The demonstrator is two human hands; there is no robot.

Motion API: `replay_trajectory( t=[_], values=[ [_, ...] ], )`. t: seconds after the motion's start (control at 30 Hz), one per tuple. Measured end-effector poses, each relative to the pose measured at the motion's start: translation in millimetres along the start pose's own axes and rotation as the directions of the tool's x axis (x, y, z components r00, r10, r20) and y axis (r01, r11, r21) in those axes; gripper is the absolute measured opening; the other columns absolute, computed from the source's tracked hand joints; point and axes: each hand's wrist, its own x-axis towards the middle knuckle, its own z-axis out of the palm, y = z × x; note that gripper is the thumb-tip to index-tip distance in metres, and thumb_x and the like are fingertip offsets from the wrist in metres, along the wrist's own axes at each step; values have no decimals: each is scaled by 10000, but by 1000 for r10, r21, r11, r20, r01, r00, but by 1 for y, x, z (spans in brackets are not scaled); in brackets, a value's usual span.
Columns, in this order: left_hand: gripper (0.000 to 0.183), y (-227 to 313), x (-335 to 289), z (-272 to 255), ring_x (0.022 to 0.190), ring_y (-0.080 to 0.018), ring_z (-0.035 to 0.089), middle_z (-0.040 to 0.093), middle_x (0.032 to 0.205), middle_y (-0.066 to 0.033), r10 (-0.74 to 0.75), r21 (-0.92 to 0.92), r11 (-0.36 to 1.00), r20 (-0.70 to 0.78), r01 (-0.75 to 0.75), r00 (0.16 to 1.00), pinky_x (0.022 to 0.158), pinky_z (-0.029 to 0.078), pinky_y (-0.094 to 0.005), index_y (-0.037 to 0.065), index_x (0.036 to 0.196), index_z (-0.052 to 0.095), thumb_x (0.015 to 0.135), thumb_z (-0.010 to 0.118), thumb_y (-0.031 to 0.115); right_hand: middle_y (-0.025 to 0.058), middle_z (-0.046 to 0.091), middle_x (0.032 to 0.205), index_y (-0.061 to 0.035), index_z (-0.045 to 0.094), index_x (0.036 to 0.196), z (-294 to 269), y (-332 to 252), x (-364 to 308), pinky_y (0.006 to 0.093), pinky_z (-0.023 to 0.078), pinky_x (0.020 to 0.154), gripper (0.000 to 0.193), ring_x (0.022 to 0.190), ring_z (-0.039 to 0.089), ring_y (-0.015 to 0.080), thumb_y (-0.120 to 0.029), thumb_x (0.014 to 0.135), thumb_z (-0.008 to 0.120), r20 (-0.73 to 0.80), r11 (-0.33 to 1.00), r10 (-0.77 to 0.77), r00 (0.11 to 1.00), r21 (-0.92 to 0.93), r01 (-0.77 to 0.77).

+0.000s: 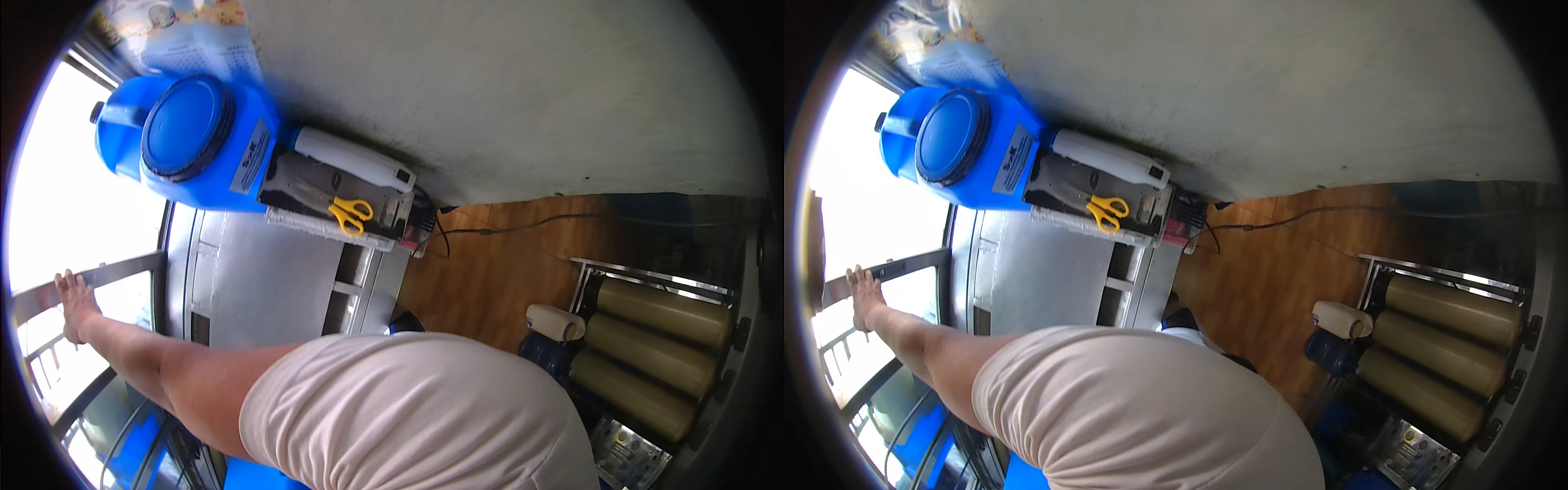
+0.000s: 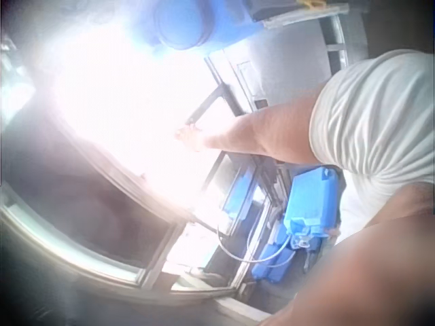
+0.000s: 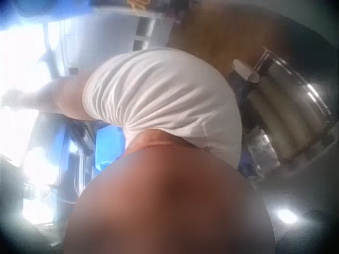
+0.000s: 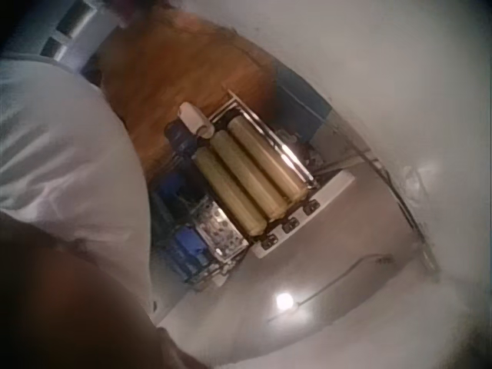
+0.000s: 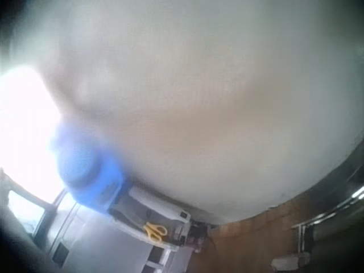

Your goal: The person pours liquid from a white jug into a blue container, then uses a handheld sealing device to seal the container's opening. They then place the sealed container into a plastic bag and adjust the bag around it.

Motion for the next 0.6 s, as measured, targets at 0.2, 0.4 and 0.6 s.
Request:
replay_trajectory(
  t=[0.2, 0.4, 0.6],
  values=[
    [953, -14, 12, -5, 1147, -323, 561, 523, 1304, -221, 1, 27, 1000, 8, -1, 1000, 999, 460, -460, -27, 1387, 350, 714, 840, 438, 304, -24, 1579, 58, -120, 1504, 31, 2, -17, 481, 98, 1209, 1014, 1484, -3, 422, -114, 761, 547, 133, 999, -21, 991, 43, 16],
    [846, -54, 44, -91, 1120, -312, 580, 568, 1265, -201, -61, -68, 996, -124, 53, 990, 984, 470, -457, -27, 1349, 449, 735, 832, 411, 247, 327, 1413, 44, 86, 1502, 80, 13, 8, 480, 326, 1076, 890, 1291, 382, 378, -363, 871, 563, -205, 982, -81, 975, -186, 43],
    [821, -89, 55, -202, 1127, -311, 569, 563, 1281, -190, -174, -234, 963, -149, 136, 974, 991, 459, -458, -12, 1350, 480, 732, 842, 391, 178, 546, 1238, -31, 492, 1309, 65, 28, 36, 407, 454, 990, 804, 1158, 558, 327, -557, 751, 732, -328, 929, -212, 920, -360, 86]
  ],
)
